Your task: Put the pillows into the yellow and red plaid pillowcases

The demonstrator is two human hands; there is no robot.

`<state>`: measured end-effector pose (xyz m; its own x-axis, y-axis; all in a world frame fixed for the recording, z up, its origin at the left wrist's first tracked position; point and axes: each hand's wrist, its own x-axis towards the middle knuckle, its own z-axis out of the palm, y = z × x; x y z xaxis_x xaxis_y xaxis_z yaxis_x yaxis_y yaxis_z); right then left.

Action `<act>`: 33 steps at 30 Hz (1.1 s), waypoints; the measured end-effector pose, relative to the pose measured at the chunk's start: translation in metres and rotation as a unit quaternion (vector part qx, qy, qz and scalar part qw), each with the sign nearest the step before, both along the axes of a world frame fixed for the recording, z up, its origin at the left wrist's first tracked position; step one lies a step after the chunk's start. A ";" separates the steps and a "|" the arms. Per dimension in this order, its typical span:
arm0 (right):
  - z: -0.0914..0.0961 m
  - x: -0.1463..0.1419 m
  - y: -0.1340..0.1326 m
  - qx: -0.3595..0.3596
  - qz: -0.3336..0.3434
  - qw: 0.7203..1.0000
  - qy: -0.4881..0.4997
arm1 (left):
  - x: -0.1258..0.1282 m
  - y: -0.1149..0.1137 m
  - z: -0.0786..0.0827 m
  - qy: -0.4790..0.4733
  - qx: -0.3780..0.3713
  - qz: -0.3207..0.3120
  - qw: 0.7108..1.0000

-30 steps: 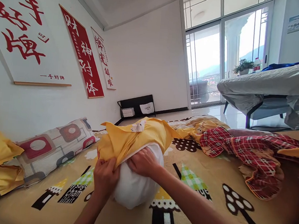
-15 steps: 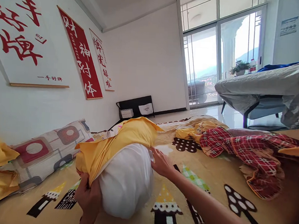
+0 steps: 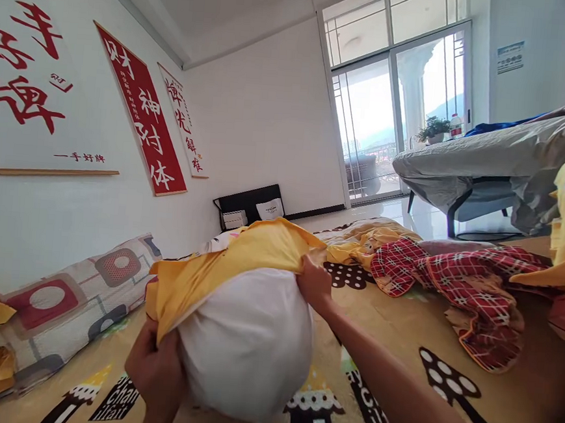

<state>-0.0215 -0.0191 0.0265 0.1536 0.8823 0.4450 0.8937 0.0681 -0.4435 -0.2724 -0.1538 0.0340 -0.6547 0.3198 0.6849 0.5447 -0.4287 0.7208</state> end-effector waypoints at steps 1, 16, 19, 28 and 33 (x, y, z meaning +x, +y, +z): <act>0.015 0.001 -0.006 0.029 -0.007 1.000 0.008 | -0.005 0.009 0.014 -0.052 -0.002 -0.025 0.998; 0.022 0.034 -0.027 -0.064 0.044 0.989 -0.124 | -0.029 0.076 0.014 0.188 -0.195 -0.208 0.940; 0.036 0.027 -0.040 -0.039 0.068 0.989 -0.127 | -0.011 0.030 0.032 0.379 -0.211 -0.328 0.840; 0.073 -0.013 -0.079 0.141 0.152 0.976 -0.060 | 0.066 0.045 0.010 0.629 -0.315 -0.430 0.565; 0.097 -0.022 -0.101 0.256 0.166 0.952 -0.029 | 0.068 0.086 -0.007 0.616 -0.344 -0.397 0.587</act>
<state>-0.0430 -0.1206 0.1231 -0.1334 0.5431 0.8290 0.8073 0.5448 -0.2270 -0.2047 -0.0675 0.0272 0.7445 0.6675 0.0109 0.6599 -0.7382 0.1400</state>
